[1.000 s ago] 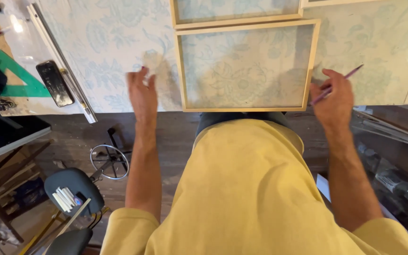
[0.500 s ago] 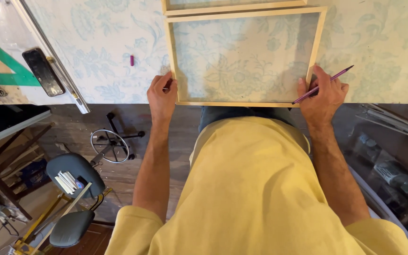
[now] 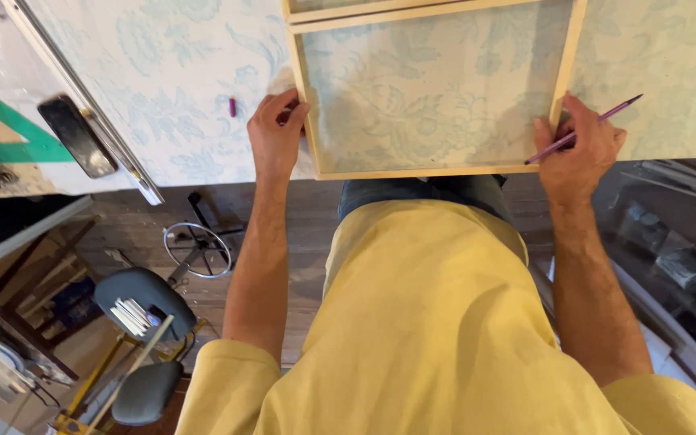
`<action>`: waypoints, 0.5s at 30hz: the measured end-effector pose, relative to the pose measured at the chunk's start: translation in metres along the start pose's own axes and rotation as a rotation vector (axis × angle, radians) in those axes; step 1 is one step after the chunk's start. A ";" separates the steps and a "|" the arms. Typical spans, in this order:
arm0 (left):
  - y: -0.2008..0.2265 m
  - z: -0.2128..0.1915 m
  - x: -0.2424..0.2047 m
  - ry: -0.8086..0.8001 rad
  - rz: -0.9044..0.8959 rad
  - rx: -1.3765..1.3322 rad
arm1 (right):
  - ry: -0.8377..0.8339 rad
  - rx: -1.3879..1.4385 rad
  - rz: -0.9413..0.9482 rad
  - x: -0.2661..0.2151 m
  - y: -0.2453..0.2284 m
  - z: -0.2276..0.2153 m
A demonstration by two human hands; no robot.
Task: The person is laying out wooden frames on a sheet of glass and marking the glass with a pen to prepare for cutting.
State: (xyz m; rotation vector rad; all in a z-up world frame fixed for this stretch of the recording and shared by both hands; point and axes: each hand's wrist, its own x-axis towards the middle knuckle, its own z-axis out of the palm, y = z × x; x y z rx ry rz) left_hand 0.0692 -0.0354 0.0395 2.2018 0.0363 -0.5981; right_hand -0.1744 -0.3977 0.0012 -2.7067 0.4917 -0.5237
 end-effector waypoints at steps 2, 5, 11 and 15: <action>0.015 -0.008 0.020 -0.025 -0.054 0.000 | -0.053 0.037 0.035 -0.005 0.004 -0.002; 0.020 -0.018 0.047 -0.083 -0.075 0.005 | -0.104 0.078 0.074 -0.009 0.004 -0.002; 0.034 -0.022 0.098 -0.114 -0.162 -0.068 | -0.017 0.164 0.126 -0.008 -0.001 0.010; 0.052 -0.025 0.109 -0.175 -0.225 -0.013 | -0.032 0.210 0.216 -0.006 -0.003 0.005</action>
